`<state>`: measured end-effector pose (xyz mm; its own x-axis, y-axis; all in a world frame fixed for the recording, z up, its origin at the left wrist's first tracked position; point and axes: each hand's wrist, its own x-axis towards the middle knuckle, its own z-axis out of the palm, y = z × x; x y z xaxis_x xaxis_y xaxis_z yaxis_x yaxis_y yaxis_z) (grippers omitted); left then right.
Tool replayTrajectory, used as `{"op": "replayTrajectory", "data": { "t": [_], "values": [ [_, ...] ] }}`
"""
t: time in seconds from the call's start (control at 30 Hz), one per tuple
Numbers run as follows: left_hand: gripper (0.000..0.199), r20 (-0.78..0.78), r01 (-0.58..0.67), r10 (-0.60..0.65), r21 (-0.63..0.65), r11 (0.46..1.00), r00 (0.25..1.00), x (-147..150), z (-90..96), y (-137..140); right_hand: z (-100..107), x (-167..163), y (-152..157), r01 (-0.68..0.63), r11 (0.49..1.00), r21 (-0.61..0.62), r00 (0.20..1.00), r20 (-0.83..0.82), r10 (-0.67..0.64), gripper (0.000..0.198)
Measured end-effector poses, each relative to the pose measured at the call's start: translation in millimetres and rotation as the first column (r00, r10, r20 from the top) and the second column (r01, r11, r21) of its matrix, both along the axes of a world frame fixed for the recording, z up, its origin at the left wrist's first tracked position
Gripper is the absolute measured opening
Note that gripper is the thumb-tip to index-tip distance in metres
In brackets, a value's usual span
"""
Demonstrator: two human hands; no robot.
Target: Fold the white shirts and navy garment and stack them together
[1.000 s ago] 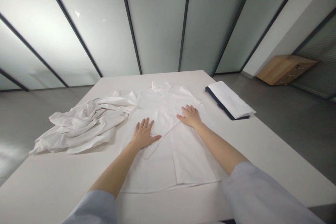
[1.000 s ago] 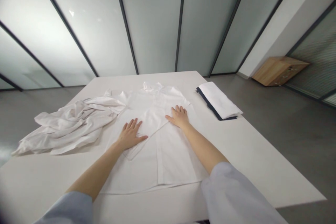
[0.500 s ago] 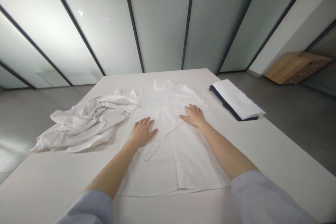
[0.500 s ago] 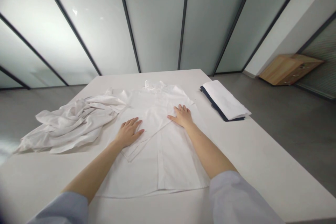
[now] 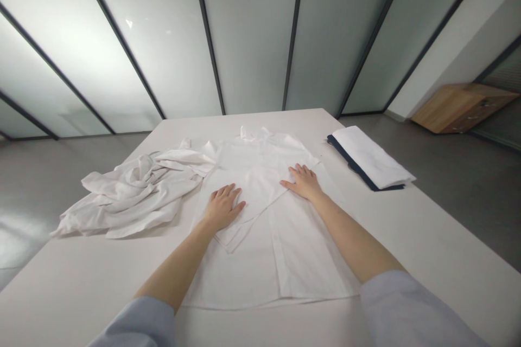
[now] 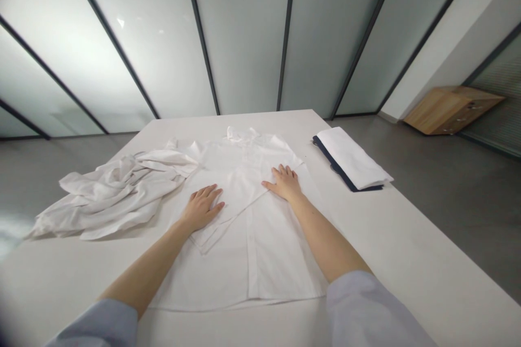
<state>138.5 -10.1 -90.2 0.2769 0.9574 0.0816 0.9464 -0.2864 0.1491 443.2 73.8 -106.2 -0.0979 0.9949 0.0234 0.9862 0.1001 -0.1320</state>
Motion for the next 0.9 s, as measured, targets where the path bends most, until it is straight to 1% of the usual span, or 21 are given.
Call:
{"op": "replayTrajectory", "data": {
  "t": [0.3, 0.47, 0.63, 0.9],
  "values": [
    [0.051, -0.007, -0.003, 0.003, -0.012, 1.0, 1.0, 0.6, 0.3, 1.0, 4.1, -1.0, -3.0, 0.001, 1.0, -0.011, 1.0, 0.009, -0.001, 0.074],
    [0.051, -0.013, -0.004, 0.004, -0.016, 1.0, 1.0, -0.2, 0.2, 1.5, 1.8, 0.0, -3.2, 0.002, 1.0, 0.002, 1.0, 0.005, -0.002, 0.07],
    [0.051, 0.015, 0.0, 0.0, -0.019, 1.0, 1.0, -1.3, -1.4, 1.8, -0.3, 2.4, -2.9, -0.006, 1.0, 0.0, 1.0, -0.002, 0.006, 0.069],
    [0.05, 0.038, -0.004, 0.005, -0.029, 1.0, 0.999, -0.7, -0.3, 0.2, -4.4, 6.3, -2.8, -0.006, 0.999, 0.049, 1.0, -0.023, 0.007, 0.056]
  ]
}}
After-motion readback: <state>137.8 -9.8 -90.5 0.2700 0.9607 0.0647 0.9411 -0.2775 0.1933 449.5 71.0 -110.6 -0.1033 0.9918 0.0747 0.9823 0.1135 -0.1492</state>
